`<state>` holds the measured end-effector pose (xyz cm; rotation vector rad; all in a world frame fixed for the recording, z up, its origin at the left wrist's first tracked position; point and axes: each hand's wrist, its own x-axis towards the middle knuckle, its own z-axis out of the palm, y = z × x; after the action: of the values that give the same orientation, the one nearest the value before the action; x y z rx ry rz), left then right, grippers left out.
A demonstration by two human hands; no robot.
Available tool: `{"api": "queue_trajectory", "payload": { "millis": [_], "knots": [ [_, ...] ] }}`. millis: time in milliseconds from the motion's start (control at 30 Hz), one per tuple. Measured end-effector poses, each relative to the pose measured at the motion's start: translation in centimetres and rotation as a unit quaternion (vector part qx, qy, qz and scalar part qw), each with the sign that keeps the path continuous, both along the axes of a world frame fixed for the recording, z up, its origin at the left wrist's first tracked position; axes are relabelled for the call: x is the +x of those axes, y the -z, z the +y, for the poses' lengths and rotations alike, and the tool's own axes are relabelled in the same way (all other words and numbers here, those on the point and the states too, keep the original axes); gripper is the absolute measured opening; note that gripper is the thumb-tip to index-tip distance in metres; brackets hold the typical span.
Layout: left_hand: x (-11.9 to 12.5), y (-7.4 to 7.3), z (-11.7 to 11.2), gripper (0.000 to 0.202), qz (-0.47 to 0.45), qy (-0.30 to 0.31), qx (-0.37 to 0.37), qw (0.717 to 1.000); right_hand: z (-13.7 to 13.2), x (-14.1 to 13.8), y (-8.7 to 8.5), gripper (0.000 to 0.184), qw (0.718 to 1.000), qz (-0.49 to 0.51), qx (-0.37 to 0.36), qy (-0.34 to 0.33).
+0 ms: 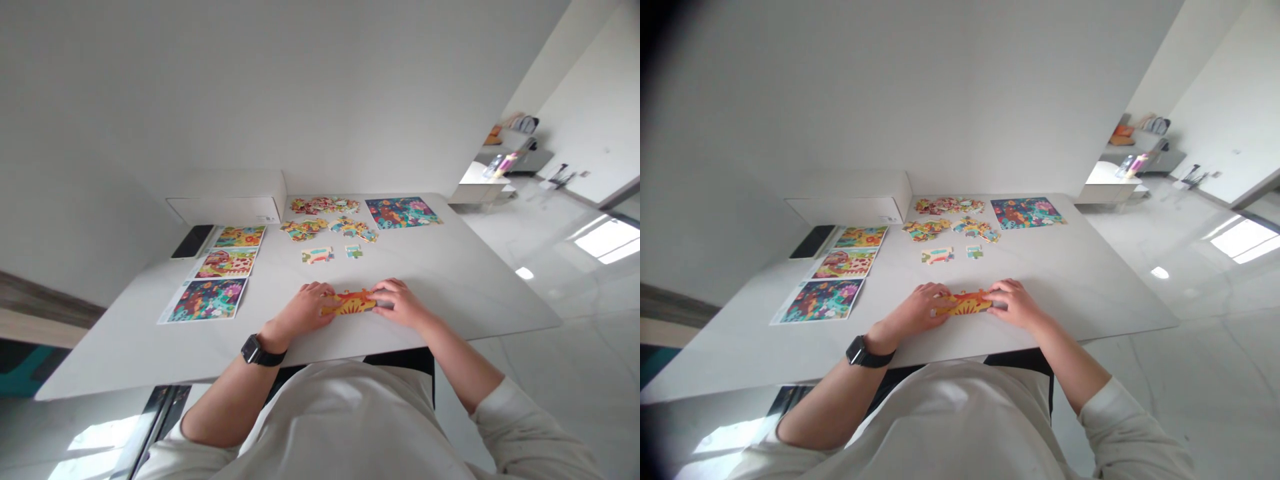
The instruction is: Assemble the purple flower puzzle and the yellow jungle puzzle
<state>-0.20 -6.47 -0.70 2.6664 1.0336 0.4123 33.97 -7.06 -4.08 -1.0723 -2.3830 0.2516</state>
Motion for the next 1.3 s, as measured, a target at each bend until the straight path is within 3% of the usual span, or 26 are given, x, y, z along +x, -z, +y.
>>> {"api": "queue_trajectory", "payload": {
  "millis": [233,567,867,967,1033,1200,1300],
  "knots": [
    [0.5,0.6,0.2,0.039,-0.005,0.026,0.019,0.999,0.1,0.6,-0.4,0.036,1.000,0.001,0.000,-0.013],
    [4.3,1.1,0.5,0.038,-0.020,0.048,0.008,0.999,-0.1,3.8,-1.7,0.037,1.000,-0.013,-0.009,0.016],
    [4.3,1.3,1.3,0.037,-0.008,0.066,0.008,0.998,1.4,5.0,-2.9,0.037,0.999,-0.030,-0.043,0.005],
    [3.9,0.1,2.4,0.035,-0.005,0.105,0.003,0.994,3.3,5.8,-4.4,0.033,0.999,-0.029,-0.028,0.029],
    [3.7,-1.3,3.7,0.027,-0.034,0.095,0.012,0.995,5.0,6.1,-5.9,0.030,0.998,-0.032,-0.015,0.047],
    [3.8,-5.7,7.8,0.052,-0.034,-0.073,0.021,0.997,9.6,5.0,-9.5,0.031,0.997,-0.051,-0.024,0.043],
    [3.7,-8.1,10.1,0.055,-0.076,-0.156,-0.009,0.985,12.7,2.8,-10.4,0.032,0.996,-0.070,-0.039,0.037]
  ]
}}
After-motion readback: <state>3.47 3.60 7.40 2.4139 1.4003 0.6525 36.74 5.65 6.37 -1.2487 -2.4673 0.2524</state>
